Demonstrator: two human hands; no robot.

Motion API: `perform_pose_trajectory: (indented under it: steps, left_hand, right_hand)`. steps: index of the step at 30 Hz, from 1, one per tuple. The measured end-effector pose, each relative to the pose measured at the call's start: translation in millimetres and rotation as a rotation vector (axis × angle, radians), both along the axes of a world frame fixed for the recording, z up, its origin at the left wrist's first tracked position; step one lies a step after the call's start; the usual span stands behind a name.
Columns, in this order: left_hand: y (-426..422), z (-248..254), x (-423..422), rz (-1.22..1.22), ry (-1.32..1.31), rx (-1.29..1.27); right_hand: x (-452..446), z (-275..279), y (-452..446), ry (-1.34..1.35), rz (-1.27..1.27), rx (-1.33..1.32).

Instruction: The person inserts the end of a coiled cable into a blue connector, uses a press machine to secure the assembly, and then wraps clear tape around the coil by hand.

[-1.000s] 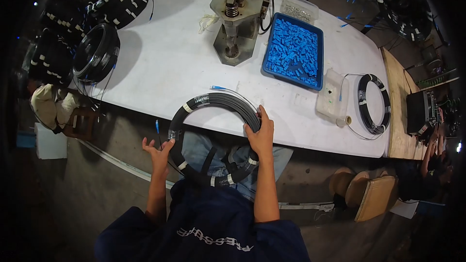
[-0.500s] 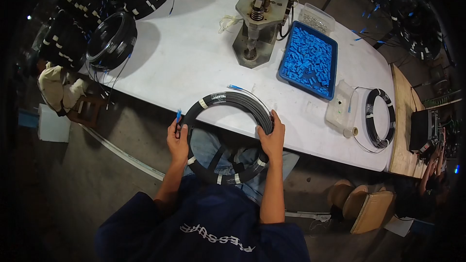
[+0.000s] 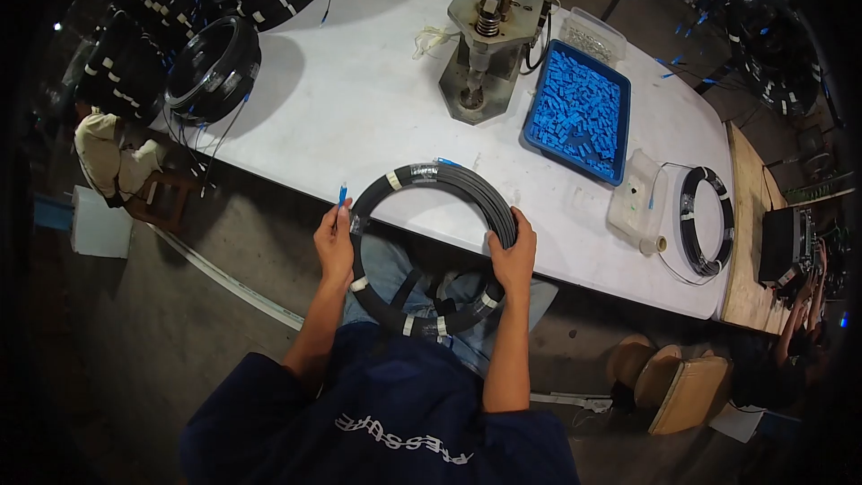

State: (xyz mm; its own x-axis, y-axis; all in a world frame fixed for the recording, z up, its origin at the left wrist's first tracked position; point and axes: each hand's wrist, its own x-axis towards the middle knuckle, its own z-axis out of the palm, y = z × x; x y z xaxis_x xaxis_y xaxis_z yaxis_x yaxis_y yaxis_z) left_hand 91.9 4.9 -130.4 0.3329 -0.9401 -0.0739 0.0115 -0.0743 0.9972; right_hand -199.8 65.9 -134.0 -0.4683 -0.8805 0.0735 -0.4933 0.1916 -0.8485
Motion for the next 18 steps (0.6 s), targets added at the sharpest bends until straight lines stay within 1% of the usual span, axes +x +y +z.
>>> perform_pose_trajectory:
  steps: [2, 3, 4, 6, 7, 8, 10, 11, 12, 13, 14, 15, 16, 18]
  left_hand:
    - [-15.7, 3.5, -1.6, -0.076, -0.001, 0.026]
    - [-23.1, 13.2, -3.4, -0.107, 0.068, 0.090]
    - [-32.1, 17.6, -3.7, -0.111, 0.072, 0.084]
    - [-48.2, 23.4, -0.8, -0.248, 0.114, 0.113]
    - [-57.4, 16.3, 0.3, -0.337, 0.169, 0.076]
    - [-64.1, 8.9, -0.5, -0.342, 0.173, 0.072]
    - [-70.5, 4.9, -2.5, -0.353, 0.060, 0.135]
    - [-71.4, 2.7, -2.5, -0.367, -0.028, 0.125]
    - [-70.9, 9.5, -3.7, -0.379, -0.029, 0.128]
    - [-68.5, 22.7, -5.4, -0.403, -0.180, 0.171]
    - [-67.9, 30.5, -8.6, -0.425, -0.331, 0.206]
    - [-67.9, 21.7, -7.7, -0.397, -0.334, 0.072]
    - [-68.0, 21.2, -5.9, -0.407, -0.333, 0.065]
    - [-65.8, 20.4, -1.3, -0.380, -0.073, 0.038]
  right_hand:
    - [-0.8, 4.1, -3.3, 0.039, -0.019, 0.030]
    - [-0.6, 6.8, -6.4, 0.075, -0.034, 0.048]
    - [-1.6, 7.9, -9.8, 0.078, -0.038, 0.042]
    - [-4.2, 10.5, -13.0, -0.063, -0.065, 0.009]
    - [-4.1, 12.9, -12.2, -0.057, -0.071, 0.009]
    - [-3.1, 14.6, -13.0, -0.090, -0.072, -0.028]
    - [-4.7, 15.4, -14.0, -0.125, -0.078, -0.064]
    - [-6.2, 14.9, -14.7, -0.143, -0.067, -0.063]
    - [-7.9, 13.0, -14.3, -0.161, -0.059, -0.060]
    - [-9.2, 9.9, -13.9, -0.160, -0.073, -0.056]
    - [-11.1, 7.3, -17.3, -0.188, -0.042, -0.145]
    - [-13.4, 7.7, -22.6, -0.213, -0.009, -0.241]
    - [-11.4, 19.0, -25.7, -0.209, -0.018, -0.247]
    - [-7.4, 46.6, -27.2, -0.229, 0.039, -0.278]
